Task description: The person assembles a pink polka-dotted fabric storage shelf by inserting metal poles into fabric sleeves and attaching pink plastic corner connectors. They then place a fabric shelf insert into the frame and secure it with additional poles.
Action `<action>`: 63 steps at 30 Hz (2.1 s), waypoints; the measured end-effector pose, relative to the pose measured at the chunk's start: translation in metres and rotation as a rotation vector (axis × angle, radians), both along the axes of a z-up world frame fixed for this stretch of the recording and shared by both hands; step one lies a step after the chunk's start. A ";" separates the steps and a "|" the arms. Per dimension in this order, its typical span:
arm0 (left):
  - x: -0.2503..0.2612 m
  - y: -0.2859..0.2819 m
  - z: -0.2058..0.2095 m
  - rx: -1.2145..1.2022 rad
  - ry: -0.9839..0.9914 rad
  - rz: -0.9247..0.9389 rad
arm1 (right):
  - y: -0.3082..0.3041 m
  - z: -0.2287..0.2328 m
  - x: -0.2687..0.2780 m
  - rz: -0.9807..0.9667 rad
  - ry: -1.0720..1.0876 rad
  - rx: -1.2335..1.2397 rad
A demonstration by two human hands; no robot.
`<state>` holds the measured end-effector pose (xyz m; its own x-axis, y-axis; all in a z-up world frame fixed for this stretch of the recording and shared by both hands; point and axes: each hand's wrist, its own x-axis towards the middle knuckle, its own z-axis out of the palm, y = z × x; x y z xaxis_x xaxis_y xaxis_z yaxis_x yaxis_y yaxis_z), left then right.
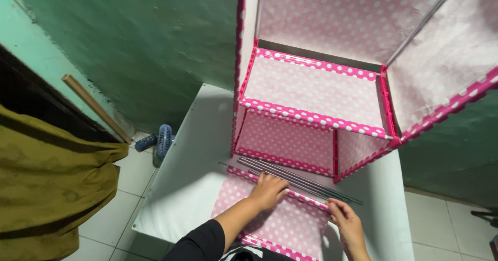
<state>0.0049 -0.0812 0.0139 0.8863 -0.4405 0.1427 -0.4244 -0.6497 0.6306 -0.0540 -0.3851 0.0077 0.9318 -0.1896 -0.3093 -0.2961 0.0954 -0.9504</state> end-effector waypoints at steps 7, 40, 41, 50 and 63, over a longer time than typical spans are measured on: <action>0.015 0.081 -0.035 0.203 0.122 0.722 | 0.006 0.012 -0.001 0.023 -0.057 -0.136; -0.119 0.190 -0.026 0.289 0.744 0.564 | 0.015 -0.005 -0.025 0.357 0.145 -0.899; -0.122 0.186 -0.021 0.276 0.748 0.575 | 0.019 -0.007 -0.036 0.432 0.134 -0.888; -0.131 0.170 0.006 0.391 0.774 0.502 | 0.030 -0.015 -0.086 0.624 -0.008 -1.069; -0.014 0.144 -0.034 0.284 0.101 0.540 | 0.055 0.013 0.034 0.454 -0.598 -1.401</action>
